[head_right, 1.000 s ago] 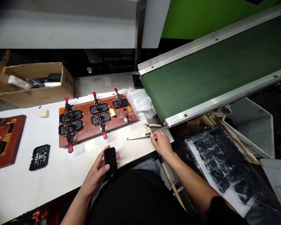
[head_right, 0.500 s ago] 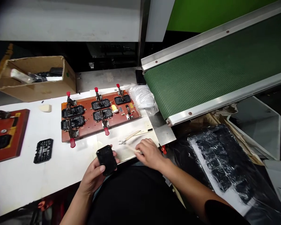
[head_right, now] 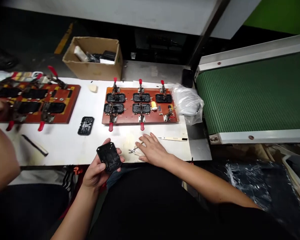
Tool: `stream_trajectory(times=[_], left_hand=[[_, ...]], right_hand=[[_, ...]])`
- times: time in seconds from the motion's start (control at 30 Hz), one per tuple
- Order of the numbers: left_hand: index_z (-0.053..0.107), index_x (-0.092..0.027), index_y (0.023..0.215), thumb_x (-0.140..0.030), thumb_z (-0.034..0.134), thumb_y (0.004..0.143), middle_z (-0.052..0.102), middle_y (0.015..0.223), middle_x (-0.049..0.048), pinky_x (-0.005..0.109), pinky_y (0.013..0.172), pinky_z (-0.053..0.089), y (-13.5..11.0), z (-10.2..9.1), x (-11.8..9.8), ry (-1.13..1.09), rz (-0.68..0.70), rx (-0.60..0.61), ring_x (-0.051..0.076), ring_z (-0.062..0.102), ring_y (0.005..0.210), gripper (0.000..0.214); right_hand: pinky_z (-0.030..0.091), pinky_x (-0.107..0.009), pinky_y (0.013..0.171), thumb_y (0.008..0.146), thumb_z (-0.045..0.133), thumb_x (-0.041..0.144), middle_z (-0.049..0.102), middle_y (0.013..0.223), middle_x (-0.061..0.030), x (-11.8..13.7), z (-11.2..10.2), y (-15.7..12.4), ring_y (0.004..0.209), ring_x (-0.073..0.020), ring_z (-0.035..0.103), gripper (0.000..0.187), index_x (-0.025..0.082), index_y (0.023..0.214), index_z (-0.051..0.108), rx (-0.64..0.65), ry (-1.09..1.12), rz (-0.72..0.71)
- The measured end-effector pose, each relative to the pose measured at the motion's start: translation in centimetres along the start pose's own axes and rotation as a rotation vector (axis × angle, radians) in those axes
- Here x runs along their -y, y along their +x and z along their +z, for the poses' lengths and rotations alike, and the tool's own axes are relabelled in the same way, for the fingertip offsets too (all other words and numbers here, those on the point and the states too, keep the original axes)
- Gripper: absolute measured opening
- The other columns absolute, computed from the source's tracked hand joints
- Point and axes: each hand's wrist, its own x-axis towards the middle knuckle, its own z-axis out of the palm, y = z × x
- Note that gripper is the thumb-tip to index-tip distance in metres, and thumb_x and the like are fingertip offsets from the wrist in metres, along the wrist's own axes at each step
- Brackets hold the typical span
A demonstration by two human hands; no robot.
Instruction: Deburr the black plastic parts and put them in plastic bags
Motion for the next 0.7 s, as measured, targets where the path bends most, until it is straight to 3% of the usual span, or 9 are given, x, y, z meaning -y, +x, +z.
stream_trajectory(times=[0.07,0.17,0.3,0.43,0.6,0.7], left_hand=[[0.033,-0.040,0.160,-0.028,0.075,0.088,0.065,0.133,0.0127,0.036,0.068,0.066,0.0,0.6,-0.4,-0.038,0.034,0.029,0.036,0.073,0.111,0.085],[0.036,-0.039,0.158,-0.029,0.075,0.088,0.065,0.132,0.0132,0.033,0.064,0.066,-0.3,1.6,-1.4,-0.095,0.087,0.057,0.036,0.074,0.110,0.081],[0.037,-0.040,0.158,-0.033,0.081,0.082,0.068,0.129,0.0126,0.033,0.058,0.067,-0.5,3.2,-2.6,-0.130,0.144,0.101,0.036,0.077,0.105,0.089],[0.034,-0.043,0.160,-0.041,0.087,0.076,0.066,0.136,0.0124,0.029,0.050,0.064,-0.6,4.9,-3.0,-0.108,0.151,0.062,0.035,0.079,0.096,0.100],[0.028,-0.045,0.164,-0.054,0.091,0.069,0.062,0.145,0.0130,0.027,0.041,0.054,-1.2,6.1,-2.9,-0.050,0.183,-0.089,0.030,0.077,0.079,0.115],[0.035,-0.044,0.162,-0.051,0.092,0.071,0.060,0.149,0.0107,0.029,0.049,0.058,-1.7,6.1,-3.3,-0.039,0.208,-0.083,0.033,0.077,0.092,0.107]], right_hand=[[0.051,-0.058,0.110,0.097,0.064,0.026,0.062,0.126,-0.0157,-0.3,-0.5,0.5,0.118,-0.0321,0.062,0.044,0.018,0.140,0.060,0.036,0.019,-0.017],[0.061,-0.043,0.085,0.104,0.053,0.027,0.059,0.121,-0.0155,0.4,-3.7,0.7,0.099,-0.0260,0.065,0.043,0.019,0.146,0.057,-0.027,0.171,0.020],[0.058,-0.047,0.097,0.107,0.054,0.035,0.058,0.133,-0.0151,2.9,-11.1,1.8,0.116,-0.0298,0.063,0.052,0.025,0.157,0.046,-0.108,0.249,-0.120],[0.056,-0.058,0.097,0.103,0.060,0.041,0.063,0.128,-0.0122,6.0,-16.1,3.5,0.116,-0.0364,0.061,0.047,0.028,0.148,0.058,-0.076,0.144,-0.271],[0.051,-0.063,0.100,0.104,0.055,0.042,0.067,0.118,-0.0088,8.7,-16.5,5.2,0.117,-0.0374,0.059,0.034,0.026,0.130,0.070,-0.087,0.125,-0.316],[0.050,-0.064,0.101,0.107,0.054,0.041,0.070,0.114,-0.0074,9.5,-16.1,5.9,0.118,-0.0363,0.061,0.029,0.025,0.121,0.074,-0.120,0.201,-0.319]])
